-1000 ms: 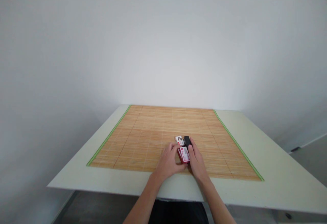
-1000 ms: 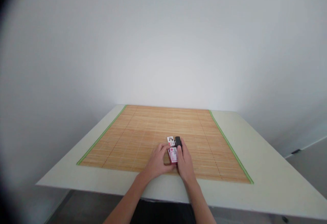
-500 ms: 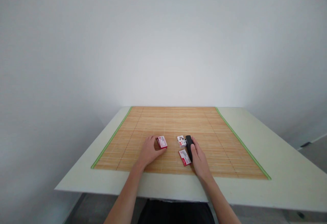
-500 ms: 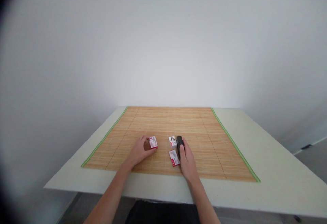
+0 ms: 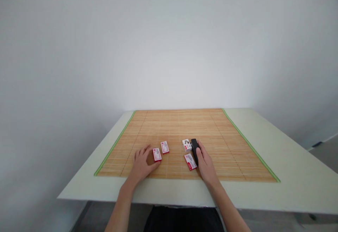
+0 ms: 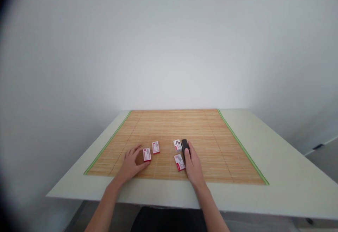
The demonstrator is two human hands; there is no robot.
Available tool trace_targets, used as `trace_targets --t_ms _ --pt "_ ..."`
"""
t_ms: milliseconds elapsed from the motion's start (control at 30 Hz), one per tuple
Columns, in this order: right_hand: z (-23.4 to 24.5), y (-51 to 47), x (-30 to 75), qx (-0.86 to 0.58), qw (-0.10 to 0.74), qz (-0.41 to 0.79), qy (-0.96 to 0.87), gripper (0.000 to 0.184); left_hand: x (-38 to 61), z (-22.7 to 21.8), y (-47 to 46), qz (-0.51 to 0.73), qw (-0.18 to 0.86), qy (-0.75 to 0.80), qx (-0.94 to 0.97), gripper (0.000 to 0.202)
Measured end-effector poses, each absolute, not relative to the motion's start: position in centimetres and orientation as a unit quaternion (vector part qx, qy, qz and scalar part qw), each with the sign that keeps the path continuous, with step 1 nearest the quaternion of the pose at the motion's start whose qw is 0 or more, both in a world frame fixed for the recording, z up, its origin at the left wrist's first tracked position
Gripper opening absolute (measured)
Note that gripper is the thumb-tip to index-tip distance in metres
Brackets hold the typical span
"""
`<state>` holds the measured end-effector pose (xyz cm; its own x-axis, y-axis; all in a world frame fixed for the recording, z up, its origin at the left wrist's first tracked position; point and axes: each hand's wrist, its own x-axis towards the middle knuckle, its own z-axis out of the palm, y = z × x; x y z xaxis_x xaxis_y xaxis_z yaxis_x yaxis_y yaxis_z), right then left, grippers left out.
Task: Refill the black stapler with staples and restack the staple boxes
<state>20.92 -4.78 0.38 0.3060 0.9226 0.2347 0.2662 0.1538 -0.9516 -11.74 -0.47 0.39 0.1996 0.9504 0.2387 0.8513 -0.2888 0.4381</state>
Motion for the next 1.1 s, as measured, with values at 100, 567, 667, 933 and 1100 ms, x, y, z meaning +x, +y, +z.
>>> trace_targets --t_ms 100,567,667,933,1100 --pt "0.2 -4.7 20.9 -0.579 0.563 0.291 -0.513 0.063 -12.0 0.6 -1.7 0.207 0.093 0.606 0.763 0.068" --pt "-0.3 -4.5 21.0 -0.579 0.54 0.225 -0.568 0.067 6.6 3.4 -0.1 0.296 0.138 0.501 0.802 0.038" --pt "-0.4 -4.4 20.9 -0.587 0.534 0.206 -0.572 0.066 6.7 2.9 -0.7 0.316 0.141 0.516 0.784 0.048" --pt "-0.4 -4.2 20.7 -0.62 0.546 0.182 -0.534 0.053 6.8 2.5 -6.8 0.309 0.18 0.489 0.796 0.056" --pt "0.1 -4.4 21.1 -0.623 0.546 0.203 -0.523 0.038 4.5 2.8 -6.8 0.294 0.191 0.472 0.809 0.053"
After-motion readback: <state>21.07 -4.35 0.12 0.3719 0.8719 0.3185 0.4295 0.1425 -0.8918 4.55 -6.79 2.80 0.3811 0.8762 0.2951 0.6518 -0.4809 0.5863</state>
